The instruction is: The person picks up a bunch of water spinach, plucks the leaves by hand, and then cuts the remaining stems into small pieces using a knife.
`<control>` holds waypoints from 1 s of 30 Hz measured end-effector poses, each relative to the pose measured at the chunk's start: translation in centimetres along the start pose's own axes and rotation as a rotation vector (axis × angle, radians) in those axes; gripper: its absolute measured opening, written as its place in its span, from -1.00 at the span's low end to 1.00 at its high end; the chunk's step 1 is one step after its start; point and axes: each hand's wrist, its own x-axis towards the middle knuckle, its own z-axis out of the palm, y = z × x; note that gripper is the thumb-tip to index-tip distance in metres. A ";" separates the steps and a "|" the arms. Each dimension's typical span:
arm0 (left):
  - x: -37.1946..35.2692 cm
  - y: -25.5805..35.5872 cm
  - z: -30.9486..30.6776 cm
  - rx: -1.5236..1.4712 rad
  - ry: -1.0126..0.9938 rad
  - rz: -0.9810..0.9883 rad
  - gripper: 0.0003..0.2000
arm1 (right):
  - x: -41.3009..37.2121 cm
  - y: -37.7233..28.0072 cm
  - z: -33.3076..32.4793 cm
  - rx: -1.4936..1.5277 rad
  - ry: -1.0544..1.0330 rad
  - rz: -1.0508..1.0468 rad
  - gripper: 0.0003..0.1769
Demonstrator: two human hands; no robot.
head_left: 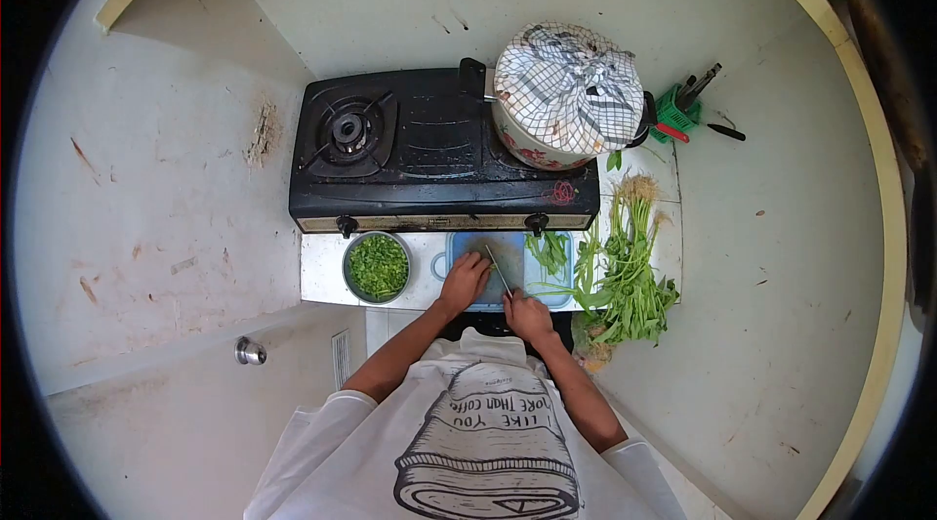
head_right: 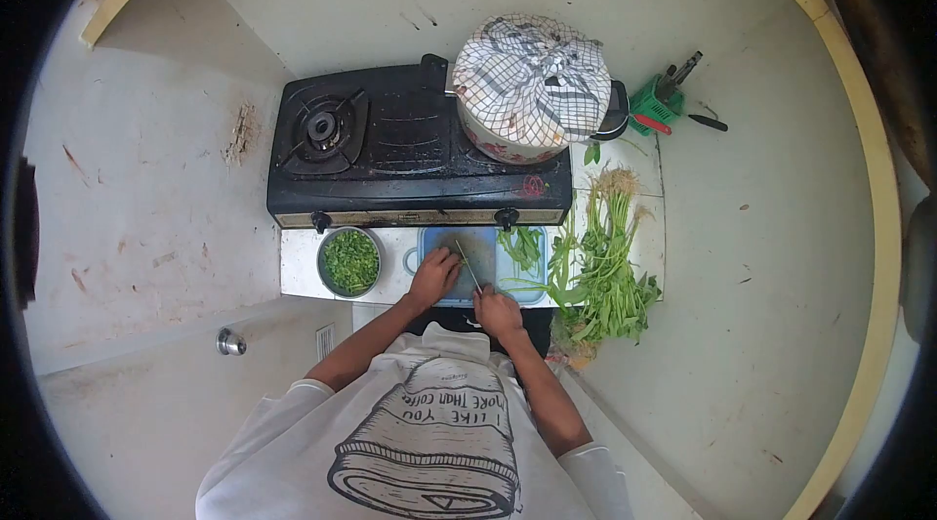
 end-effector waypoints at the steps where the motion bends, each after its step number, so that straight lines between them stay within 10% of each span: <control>1: 0.2 0.0 0.1 -0.006 -0.002 -0.003 -0.81 | 0.6 -0.2 0.0 -0.004 0.005 0.000 -0.54; 30: -0.4 0.4 0.9 -0.173 0.071 -0.140 -0.85 | -0.5 0.5 0.0 -0.074 -0.015 0.008 -0.53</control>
